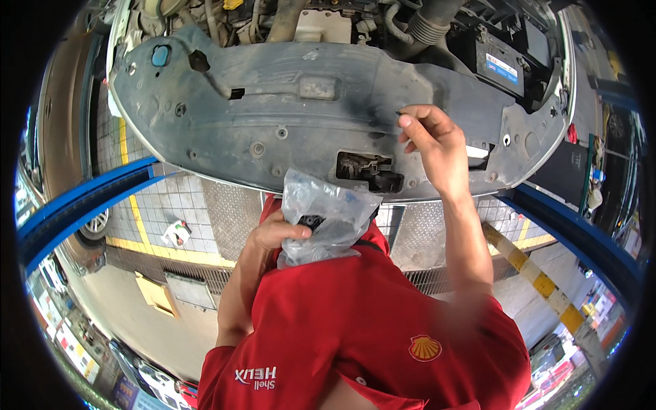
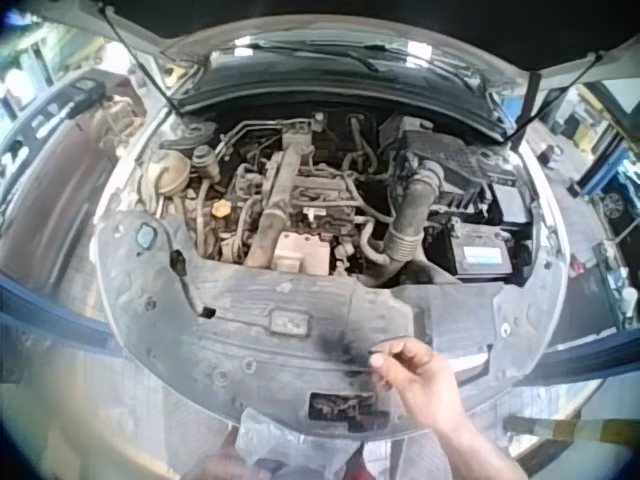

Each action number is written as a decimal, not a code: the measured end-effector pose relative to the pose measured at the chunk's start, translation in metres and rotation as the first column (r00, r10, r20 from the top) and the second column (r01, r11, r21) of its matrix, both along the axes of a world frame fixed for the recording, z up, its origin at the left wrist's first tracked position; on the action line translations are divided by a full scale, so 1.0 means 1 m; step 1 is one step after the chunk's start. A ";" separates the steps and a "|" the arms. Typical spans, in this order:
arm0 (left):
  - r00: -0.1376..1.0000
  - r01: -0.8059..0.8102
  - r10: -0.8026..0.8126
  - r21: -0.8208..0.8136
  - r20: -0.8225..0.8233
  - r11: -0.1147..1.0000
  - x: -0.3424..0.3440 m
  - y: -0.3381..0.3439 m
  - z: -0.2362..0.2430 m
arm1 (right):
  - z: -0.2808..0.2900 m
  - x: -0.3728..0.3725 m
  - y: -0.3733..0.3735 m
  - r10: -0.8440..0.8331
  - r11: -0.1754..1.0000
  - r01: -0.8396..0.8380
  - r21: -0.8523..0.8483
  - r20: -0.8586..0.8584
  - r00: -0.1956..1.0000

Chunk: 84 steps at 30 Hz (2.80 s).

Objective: The person installs plastic fasteners into the front bumper area of a white car. They retrieve fasteners from a plastic bag and insert them into holes on the car's front cover, then walk around the garage.

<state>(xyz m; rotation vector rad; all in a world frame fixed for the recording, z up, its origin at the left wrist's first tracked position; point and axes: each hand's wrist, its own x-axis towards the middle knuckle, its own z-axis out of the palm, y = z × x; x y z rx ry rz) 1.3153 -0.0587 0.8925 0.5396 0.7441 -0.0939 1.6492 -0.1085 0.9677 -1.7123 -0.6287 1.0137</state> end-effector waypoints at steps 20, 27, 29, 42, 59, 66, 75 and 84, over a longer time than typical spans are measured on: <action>0.999 -0.049 0.048 -0.027 -0.014 0.998 -0.207 0.094 -0.016 | -0.086 -0.154 0.061 0.050 0.956 0.081 -0.282 0.429 0.902; 0.996 0.084 -0.082 -0.050 0.045 0.995 -0.299 0.134 0.005 | -0.094 -0.150 0.072 0.106 0.945 0.089 -0.315 0.551 0.828; 0.995 0.092 -0.089 -0.066 0.051 0.994 -0.314 0.142 0.015 | -0.095 -0.147 0.073 0.080 0.947 0.096 -0.308 0.512 0.855; 0.995 0.077 -0.069 -0.114 0.072 0.991 -0.362 0.185 0.012 | -0.093 -0.104 0.102 0.481 0.729 -0.089 -0.679 0.415 0.772; 0.994 -0.040 0.051 -0.114 0.096 0.993 -0.359 0.224 0.021 | -0.075 -0.170 0.112 0.221 0.862 0.302 -0.408 0.837 0.501; 0.997 -0.030 0.028 0.036 0.069 0.999 -0.331 0.262 0.046 | 0.074 -0.404 0.199 0.499 0.863 -0.505 -0.033 0.217 0.839; 0.994 -0.041 0.029 0.111 0.110 0.993 -0.315 0.274 0.037 | 0.066 -0.427 0.241 0.606 0.692 -0.674 -0.258 0.715 0.348; 0.986 -0.081 0.072 0.058 0.150 0.995 -0.313 0.289 0.038 | 0.068 -0.430 0.259 0.613 0.726 -0.639 -0.254 0.660 0.434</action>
